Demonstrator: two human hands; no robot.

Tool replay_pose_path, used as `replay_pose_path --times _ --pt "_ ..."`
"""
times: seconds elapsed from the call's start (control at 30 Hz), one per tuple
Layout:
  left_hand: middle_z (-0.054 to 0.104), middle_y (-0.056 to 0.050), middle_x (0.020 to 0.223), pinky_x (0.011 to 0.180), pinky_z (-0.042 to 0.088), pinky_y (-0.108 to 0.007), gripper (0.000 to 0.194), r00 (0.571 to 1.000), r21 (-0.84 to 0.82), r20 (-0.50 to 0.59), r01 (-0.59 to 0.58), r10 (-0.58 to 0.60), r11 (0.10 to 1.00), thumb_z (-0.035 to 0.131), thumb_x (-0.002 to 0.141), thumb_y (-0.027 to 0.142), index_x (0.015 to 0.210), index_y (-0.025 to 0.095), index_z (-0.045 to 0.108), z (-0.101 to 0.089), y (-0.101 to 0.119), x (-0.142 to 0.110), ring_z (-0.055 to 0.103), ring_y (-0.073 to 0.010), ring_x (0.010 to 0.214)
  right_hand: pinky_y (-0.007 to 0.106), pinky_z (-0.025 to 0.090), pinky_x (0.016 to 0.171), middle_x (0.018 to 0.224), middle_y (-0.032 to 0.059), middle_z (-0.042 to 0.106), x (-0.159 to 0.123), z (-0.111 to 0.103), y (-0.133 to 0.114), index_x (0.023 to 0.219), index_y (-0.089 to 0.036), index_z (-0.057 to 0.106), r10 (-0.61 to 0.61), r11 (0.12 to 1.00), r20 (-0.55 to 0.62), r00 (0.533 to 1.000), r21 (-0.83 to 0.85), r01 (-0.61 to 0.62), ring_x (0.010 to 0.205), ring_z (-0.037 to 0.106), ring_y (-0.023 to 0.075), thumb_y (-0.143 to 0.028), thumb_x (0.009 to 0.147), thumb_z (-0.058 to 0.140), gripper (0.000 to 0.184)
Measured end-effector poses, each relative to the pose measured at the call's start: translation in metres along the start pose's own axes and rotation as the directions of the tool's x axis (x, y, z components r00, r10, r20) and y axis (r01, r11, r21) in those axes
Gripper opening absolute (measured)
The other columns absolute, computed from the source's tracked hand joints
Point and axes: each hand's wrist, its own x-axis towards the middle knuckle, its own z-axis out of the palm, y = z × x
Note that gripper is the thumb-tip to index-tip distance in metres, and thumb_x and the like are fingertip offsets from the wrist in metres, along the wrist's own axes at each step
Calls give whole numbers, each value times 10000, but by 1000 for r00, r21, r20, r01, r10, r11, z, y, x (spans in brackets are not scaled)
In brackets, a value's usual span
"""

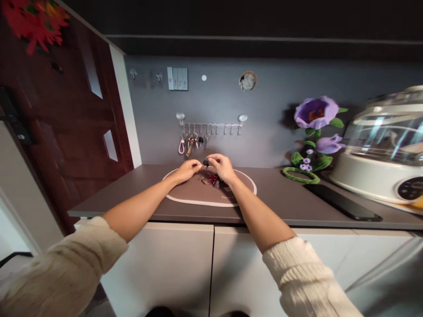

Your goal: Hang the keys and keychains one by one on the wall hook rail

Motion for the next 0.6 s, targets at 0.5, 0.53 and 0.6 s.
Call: replay_pose_path --times 0.5,0.53,0.6 --pt "589 -39 765 740 402 -289 185 992 247 -121 1 30 969 442 799 243 725 161 590 3 -13 4 519 -153 754 284 452 672 743 41 656 10 -11 -2 769 -159 632 24 996 -85 996 -81 -31 656 559 137 -336 683 568 207" --pt "589 -40 770 741 401 -289 187 992 251 -127 7 25 968 441 801 247 733 162 594 3 -14 4 520 -153 754 281 450 663 741 40 653 14 -12 -2 772 -156 631 16 996 -97 995 -87 -24 647 552 133 -338 685 564 212" --pt "587 -40 773 738 398 -285 196 991 263 -133 23 13 965 437 805 250 740 160 600 5 -16 5 519 -150 752 273 445 649 719 35 640 25 -14 -3 778 -147 628 14 994 -128 992 -103 -28 625 537 123 -330 689 554 217"
